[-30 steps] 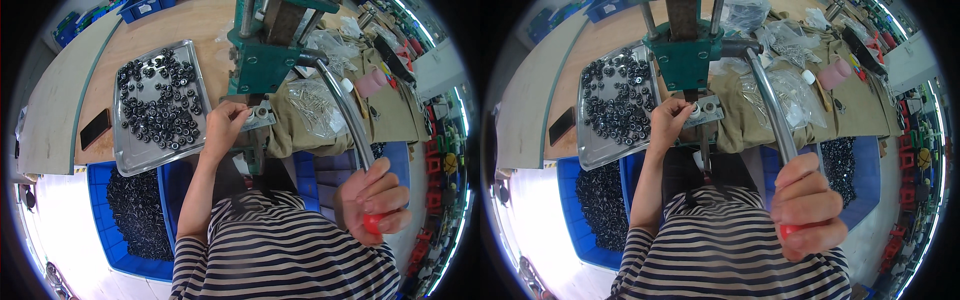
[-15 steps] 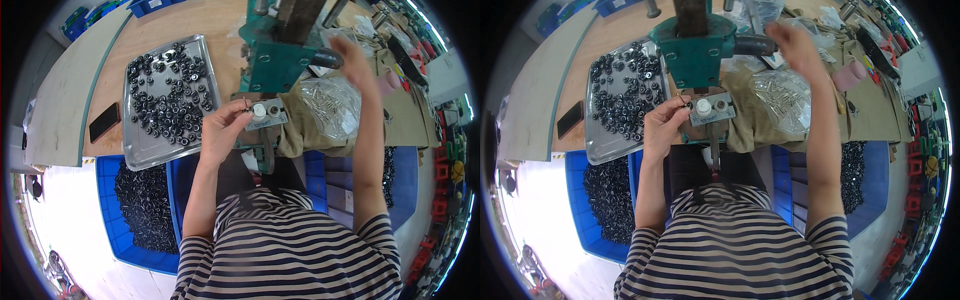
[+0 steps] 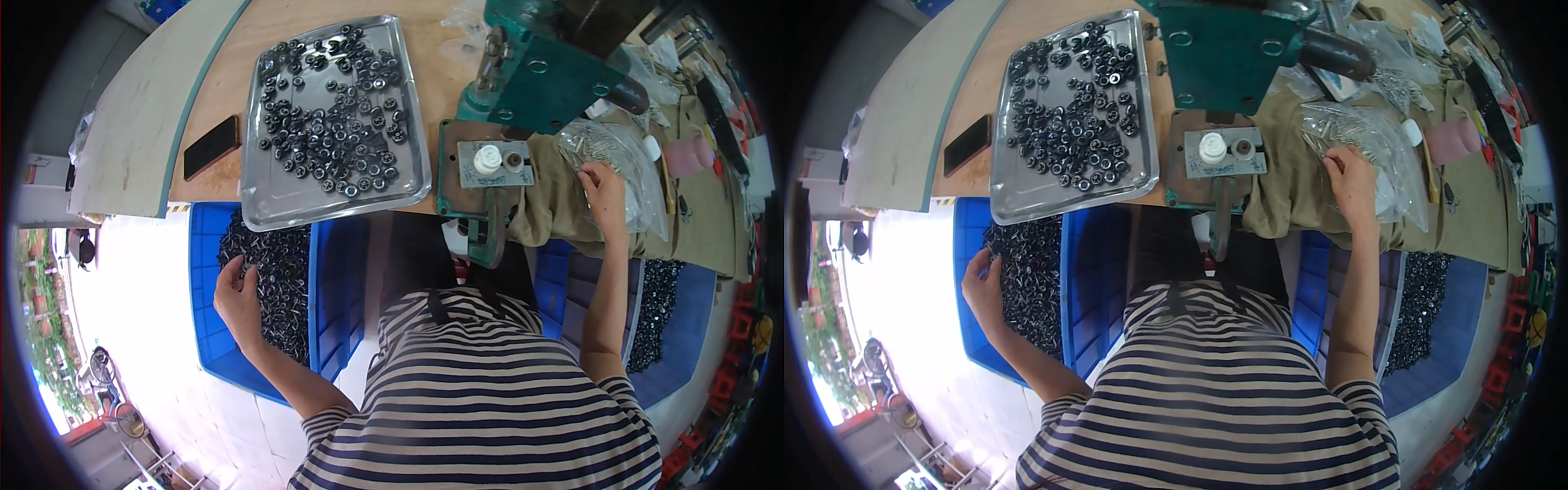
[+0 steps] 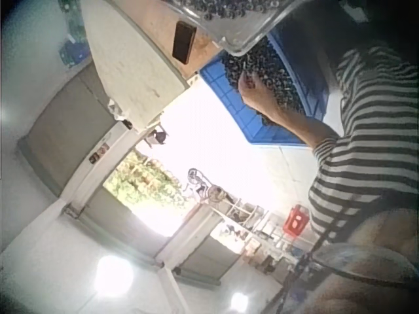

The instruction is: The person assembles components by placing a black plastic piece and a metal ring into a manual press, then pulling the lever to join them.

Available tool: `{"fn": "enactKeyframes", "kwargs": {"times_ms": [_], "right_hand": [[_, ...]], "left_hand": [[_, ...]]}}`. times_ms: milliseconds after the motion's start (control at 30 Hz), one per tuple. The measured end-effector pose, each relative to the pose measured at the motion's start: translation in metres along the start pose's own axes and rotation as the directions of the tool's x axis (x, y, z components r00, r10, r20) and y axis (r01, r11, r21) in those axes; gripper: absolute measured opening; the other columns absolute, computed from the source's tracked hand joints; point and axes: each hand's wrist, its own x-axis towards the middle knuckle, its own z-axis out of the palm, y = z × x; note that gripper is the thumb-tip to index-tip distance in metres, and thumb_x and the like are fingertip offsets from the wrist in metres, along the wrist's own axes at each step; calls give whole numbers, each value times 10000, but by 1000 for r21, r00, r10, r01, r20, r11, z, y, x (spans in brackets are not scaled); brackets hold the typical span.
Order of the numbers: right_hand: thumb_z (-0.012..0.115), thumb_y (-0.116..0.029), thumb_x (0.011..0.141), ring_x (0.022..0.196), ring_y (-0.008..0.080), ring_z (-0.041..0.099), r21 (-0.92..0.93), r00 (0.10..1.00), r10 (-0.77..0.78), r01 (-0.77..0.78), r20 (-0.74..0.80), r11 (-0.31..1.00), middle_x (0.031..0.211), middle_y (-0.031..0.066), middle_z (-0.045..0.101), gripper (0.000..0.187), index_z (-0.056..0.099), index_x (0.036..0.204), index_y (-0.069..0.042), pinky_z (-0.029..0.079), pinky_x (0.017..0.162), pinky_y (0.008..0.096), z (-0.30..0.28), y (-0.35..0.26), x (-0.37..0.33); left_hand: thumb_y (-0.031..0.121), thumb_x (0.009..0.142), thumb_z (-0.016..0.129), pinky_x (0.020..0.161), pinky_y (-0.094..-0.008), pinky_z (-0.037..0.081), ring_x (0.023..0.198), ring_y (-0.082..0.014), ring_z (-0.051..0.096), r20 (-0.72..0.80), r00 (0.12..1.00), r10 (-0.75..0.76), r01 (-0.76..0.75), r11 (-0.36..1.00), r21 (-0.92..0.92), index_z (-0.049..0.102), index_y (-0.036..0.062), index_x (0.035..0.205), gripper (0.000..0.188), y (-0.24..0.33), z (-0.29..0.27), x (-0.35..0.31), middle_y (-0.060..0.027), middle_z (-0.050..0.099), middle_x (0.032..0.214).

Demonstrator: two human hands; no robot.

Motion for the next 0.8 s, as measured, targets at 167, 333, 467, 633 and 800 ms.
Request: {"fn": "enactKeyframes", "kwargs": {"times_ms": [167, 333, 467, 633, 800], "right_hand": [[578, -51, 836, 660, 233, 576, -28, 979, -163, 160, -119, 987, 828, 130, 595, 115, 628, 909, 22, 438, 597, 304, 2, -2, -1], [556, -51, 858, 642, 180, 546, 23, 982, -68, 73, -178, 997, 814, 105, 593, 126, 634, 934, 12, 422, 593, 273, -6, -13, -8], [570, -57, 855, 623, 166, 523, 172, 988, 29, -2, -151, 985, 766, 100, 573, 126, 636, 940, 8, 412, 589, 277, -8, -16, -11], [565, -63, 868, 645, 115, 558, 290, 974, 100, -39, -201, 956, 779, 72, 605, 131, 630, 955, 10, 438, 603, 239, -4, -17, -7], [554, -50, 880, 694, 75, 585, 722, 984, 162, -59, -75, 689, 805, 33, 626, 142, 629, 993, -9, 467, 634, 200, 3, -37, -4]], "left_hand": [[66, 809, 642, 642, -241, 466, 685, -118, 581, 94, 955, 281, -280, 960, -28, 665, -1, 942, 150, 21, 41, -3, -85, 649, 833], [58, 802, 630, 642, -319, 478, 686, -237, 615, 301, 883, 360, -397, 916, 67, 641, -8, 946, 159, 60, 113, 9, -148, 624, 799], [48, 767, 663, 629, -303, 483, 684, -209, 612, 423, 840, 341, -394, 918, 42, 640, -21, 926, 175, 67, 125, 14, -134, 638, 808], [32, 753, 673, 622, -281, 482, 689, -167, 612, 403, 851, 337, -336, 939, -75, 609, -7, 955, 215, 69, 124, 15, -104, 634, 777], [-32, 769, 653, 652, -217, 492, 749, -91, 602, 332, 863, 382, -161, 829, -535, 638, 16, 987, 224, 102, 158, 1, -75, 638, 901]]}}
